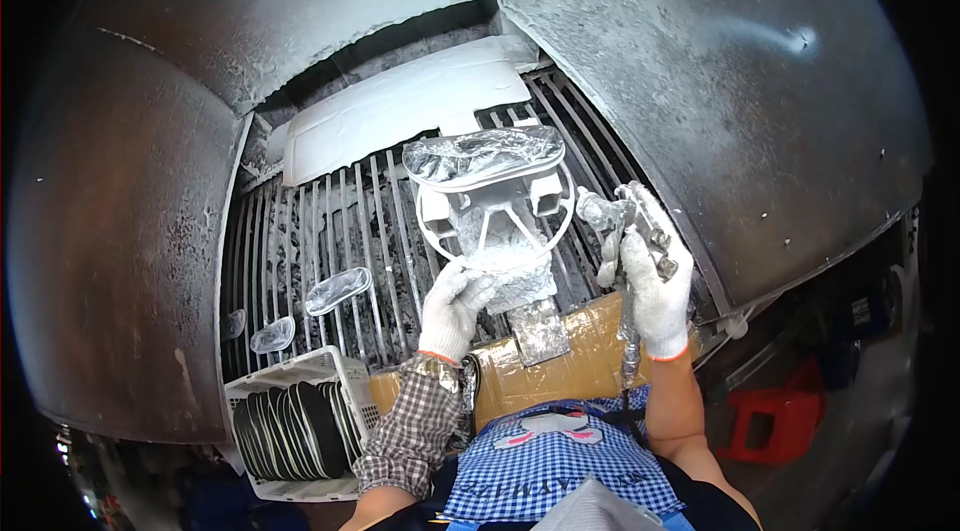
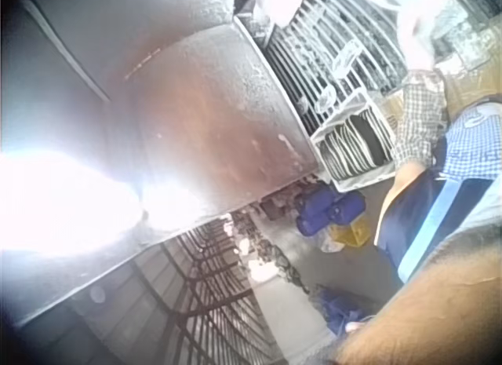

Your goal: The person uses a spray gun to apply a white coating to black plates. They pick up a plate from a white basket, place it on a rotating stand, and spray it while rotating the stand. After coating, the plate is placed back into the basket. The process is repeated for multiple plates.

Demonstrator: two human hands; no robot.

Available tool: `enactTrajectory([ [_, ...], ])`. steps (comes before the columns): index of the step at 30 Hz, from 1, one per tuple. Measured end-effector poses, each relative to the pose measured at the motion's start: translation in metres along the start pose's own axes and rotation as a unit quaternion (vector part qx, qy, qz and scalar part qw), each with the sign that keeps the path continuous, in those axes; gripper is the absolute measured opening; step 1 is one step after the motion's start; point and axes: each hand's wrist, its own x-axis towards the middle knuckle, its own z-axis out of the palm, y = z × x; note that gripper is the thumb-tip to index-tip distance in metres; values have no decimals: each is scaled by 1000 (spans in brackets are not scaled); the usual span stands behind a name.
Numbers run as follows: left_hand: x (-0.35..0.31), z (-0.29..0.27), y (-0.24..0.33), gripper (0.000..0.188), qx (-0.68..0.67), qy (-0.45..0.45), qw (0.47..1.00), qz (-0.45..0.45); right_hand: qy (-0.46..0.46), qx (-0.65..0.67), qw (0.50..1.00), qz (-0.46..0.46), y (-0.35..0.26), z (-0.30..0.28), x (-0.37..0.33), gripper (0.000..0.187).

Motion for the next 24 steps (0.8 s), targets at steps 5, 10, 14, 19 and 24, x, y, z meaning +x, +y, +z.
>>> enactTrajectory([
  [5,12,-17,-5,47,-39,-11,999,34,29,11,999,-7,-7,-4,6,53],
  [10,10,-26,13,47,-15,15,999,40,57,-28,997,-35,-6,-11,-2,54],
  [14,10,-25,8,44,-22,29,998,45,20,-23,999,17,-15,-10,-15,52],
  [19,2,-3,0,52,4,-28,999,19,52,-1,999,-12,-15,-5,-17,55],
  [24,-4,21,-24,51,-71,-33,997,-16,9,-42,999,4,-16,-14,-25,58],
])
